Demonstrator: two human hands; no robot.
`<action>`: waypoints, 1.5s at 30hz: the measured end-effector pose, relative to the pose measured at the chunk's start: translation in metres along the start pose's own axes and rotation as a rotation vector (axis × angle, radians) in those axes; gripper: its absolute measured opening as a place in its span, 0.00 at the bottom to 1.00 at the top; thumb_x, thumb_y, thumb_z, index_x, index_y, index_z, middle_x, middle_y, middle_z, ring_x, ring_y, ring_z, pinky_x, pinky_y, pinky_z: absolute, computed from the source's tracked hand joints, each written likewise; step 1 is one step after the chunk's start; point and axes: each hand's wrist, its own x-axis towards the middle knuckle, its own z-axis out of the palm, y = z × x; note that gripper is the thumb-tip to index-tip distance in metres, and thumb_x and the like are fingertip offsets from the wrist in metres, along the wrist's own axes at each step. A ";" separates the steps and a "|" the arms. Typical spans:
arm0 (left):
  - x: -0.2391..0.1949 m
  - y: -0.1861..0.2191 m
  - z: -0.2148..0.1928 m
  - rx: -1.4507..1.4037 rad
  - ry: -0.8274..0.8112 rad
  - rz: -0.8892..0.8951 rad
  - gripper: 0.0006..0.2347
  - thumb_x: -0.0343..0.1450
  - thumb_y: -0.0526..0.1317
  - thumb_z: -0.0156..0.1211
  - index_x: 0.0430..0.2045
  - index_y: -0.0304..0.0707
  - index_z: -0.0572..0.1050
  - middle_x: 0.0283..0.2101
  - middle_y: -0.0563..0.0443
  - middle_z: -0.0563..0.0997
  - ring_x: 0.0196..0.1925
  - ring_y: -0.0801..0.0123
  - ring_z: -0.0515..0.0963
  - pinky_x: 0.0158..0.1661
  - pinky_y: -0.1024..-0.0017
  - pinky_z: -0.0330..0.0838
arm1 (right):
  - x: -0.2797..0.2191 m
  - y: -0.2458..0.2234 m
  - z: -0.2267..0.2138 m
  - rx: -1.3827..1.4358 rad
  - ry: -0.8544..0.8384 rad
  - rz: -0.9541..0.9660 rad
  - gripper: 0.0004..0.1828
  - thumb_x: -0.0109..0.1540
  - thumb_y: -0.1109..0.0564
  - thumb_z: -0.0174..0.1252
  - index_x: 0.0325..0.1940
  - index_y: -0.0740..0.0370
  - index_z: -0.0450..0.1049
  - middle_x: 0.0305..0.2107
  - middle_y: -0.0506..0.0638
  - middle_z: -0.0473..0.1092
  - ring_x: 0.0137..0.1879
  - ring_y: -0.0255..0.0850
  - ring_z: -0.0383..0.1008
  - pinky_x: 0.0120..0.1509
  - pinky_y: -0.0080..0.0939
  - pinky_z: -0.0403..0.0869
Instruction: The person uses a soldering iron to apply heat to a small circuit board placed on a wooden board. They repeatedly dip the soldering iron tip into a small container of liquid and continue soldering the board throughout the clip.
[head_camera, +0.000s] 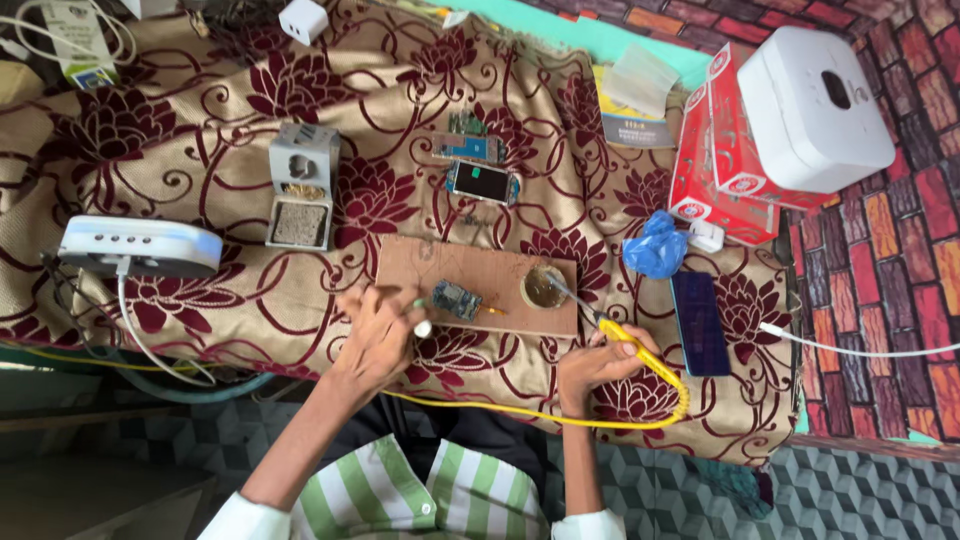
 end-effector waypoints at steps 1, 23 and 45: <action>0.007 0.004 0.002 -0.036 0.044 -0.008 0.20 0.62 0.24 0.55 0.46 0.43 0.72 0.54 0.51 0.73 0.49 0.59 0.70 0.51 0.53 0.57 | -0.002 -0.001 -0.003 -0.018 -0.023 -0.001 0.22 0.77 0.38 0.34 0.48 0.61 0.57 0.33 0.49 0.57 0.35 0.37 0.57 0.39 0.34 0.62; 0.033 0.034 0.007 -0.477 -0.043 -0.166 0.17 0.66 0.23 0.59 0.47 0.38 0.70 0.46 0.54 0.79 0.46 0.58 0.71 0.48 0.63 0.61 | -0.003 -0.003 -0.001 0.034 -0.068 -0.080 0.23 0.77 0.38 0.34 0.48 0.61 0.56 0.33 0.50 0.56 0.33 0.36 0.56 0.35 0.32 0.60; 0.036 0.026 0.012 -0.451 0.083 -0.216 0.19 0.62 0.23 0.47 0.46 0.37 0.67 0.48 0.46 0.73 0.45 0.59 0.67 0.49 0.63 0.56 | -0.002 -0.014 -0.027 0.365 0.083 0.209 0.26 0.77 0.38 0.40 0.60 0.66 0.58 0.24 0.47 0.58 0.26 0.33 0.56 0.30 0.32 0.67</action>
